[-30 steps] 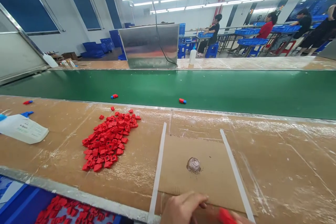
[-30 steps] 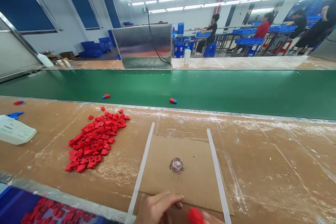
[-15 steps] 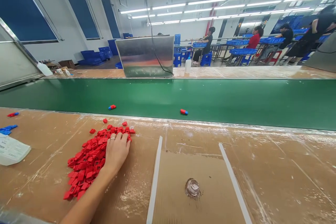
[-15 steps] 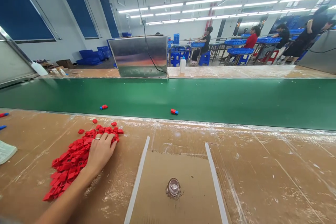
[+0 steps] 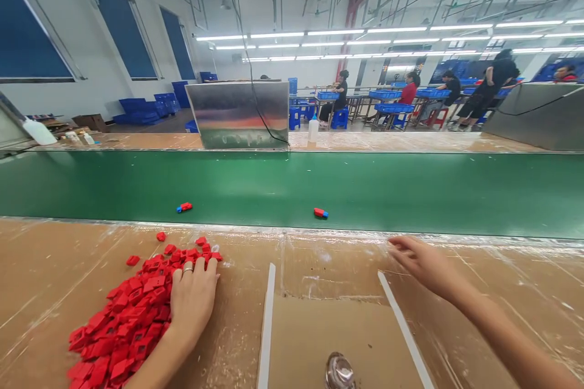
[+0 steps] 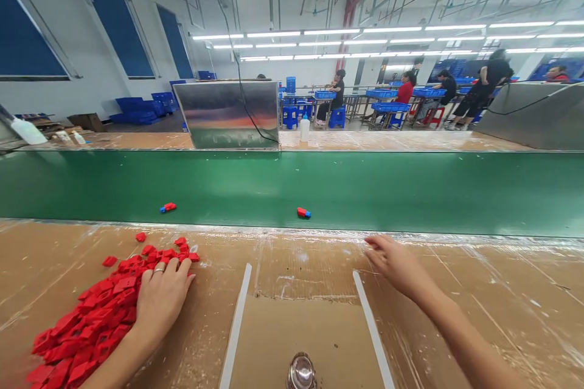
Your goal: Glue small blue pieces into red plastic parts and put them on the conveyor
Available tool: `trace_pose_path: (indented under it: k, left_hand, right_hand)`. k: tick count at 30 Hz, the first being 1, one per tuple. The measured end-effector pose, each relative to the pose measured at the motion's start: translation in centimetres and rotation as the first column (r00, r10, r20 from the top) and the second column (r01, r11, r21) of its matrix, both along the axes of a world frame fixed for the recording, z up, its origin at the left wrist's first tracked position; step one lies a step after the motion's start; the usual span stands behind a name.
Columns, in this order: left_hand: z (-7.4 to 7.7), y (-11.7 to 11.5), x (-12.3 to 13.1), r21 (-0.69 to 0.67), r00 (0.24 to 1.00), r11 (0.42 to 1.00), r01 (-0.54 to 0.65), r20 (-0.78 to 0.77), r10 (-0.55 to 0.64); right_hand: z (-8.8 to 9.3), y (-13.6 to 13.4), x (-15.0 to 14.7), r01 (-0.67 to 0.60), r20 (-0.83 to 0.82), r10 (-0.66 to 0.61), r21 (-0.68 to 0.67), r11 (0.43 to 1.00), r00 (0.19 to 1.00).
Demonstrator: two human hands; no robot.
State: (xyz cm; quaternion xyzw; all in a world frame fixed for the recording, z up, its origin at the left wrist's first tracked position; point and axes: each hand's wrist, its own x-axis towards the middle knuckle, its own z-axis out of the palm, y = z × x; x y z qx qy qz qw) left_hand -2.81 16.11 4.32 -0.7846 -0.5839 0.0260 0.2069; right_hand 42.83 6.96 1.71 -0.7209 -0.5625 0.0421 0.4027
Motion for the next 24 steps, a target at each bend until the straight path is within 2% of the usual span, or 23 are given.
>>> trace_pose_path:
  k: [2,4,6,9,12,14,16,18,21,24]
  left_hand:
    - [0.0,-0.6,0.2,-0.004,1.000,1.000,-0.023,-0.012,0.023]
    - [-0.1,-1.5,0.4,-0.017,0.999,0.999,-0.029,-0.022,0.029]
    - [-0.3,-2.6,0.6,-0.037,0.999,0.999,-0.016,-0.032,0.015]
    - [-0.6,-4.3,0.5,-0.137,0.998,0.990,0.023,0.053,-0.016]
    - [-0.8,-6.1,-0.1,-0.296,0.974,0.951,0.092,0.223,-0.025]
    - [-0.8,-7.5,-0.7,-0.378,0.921,0.907,0.184,0.389,-0.024]
    - [-0.8,-8.8,-1.4,-0.409,0.818,0.874,0.264,0.575,0.022]
    - [-1.1,-9.8,-2.0,-0.410,0.706,0.867,0.282,0.700,0.101]
    - [-1.8,-10.6,-2.8,-0.409,0.617,0.876,0.254,0.766,0.179]
    - [-2.6,-10.8,-2.9,-0.328,0.657,0.934,0.144,0.737,0.158]
  right_hand:
    - [-1.2,5.9,-1.5,-0.115,0.064,0.122,-0.100,0.988,0.990]
    - [-2.4,10.8,-3.9,-0.140,0.116,0.159,-0.157,0.978,0.980]
    - [-3.4,14.1,-6.3,-0.134,0.152,0.168,-0.206,0.969,0.974]
    - [-4.3,16.4,-8.0,-0.092,0.179,0.146,-0.280,0.956,0.973]
    - [-4.4,16.8,-7.3,-0.047,0.169,0.109,-0.332,0.942,0.979]
    - [-4.1,16.6,-6.1,-0.029,0.137,0.083,-0.354,0.935,0.987]
    - [-3.8,15.8,-4.8,-0.011,0.085,0.045,-0.365,0.931,0.995]
    - [-3.3,13.9,-3.7,-0.004,0.010,0.008,-0.360,0.933,1.000]
    - [-2.6,8.5,-2.9,-0.082,-0.164,0.030,-0.321,0.944,0.986]
    - [-2.0,0.8,-3.0,-0.227,-0.346,0.126,-0.273,0.935,0.930]
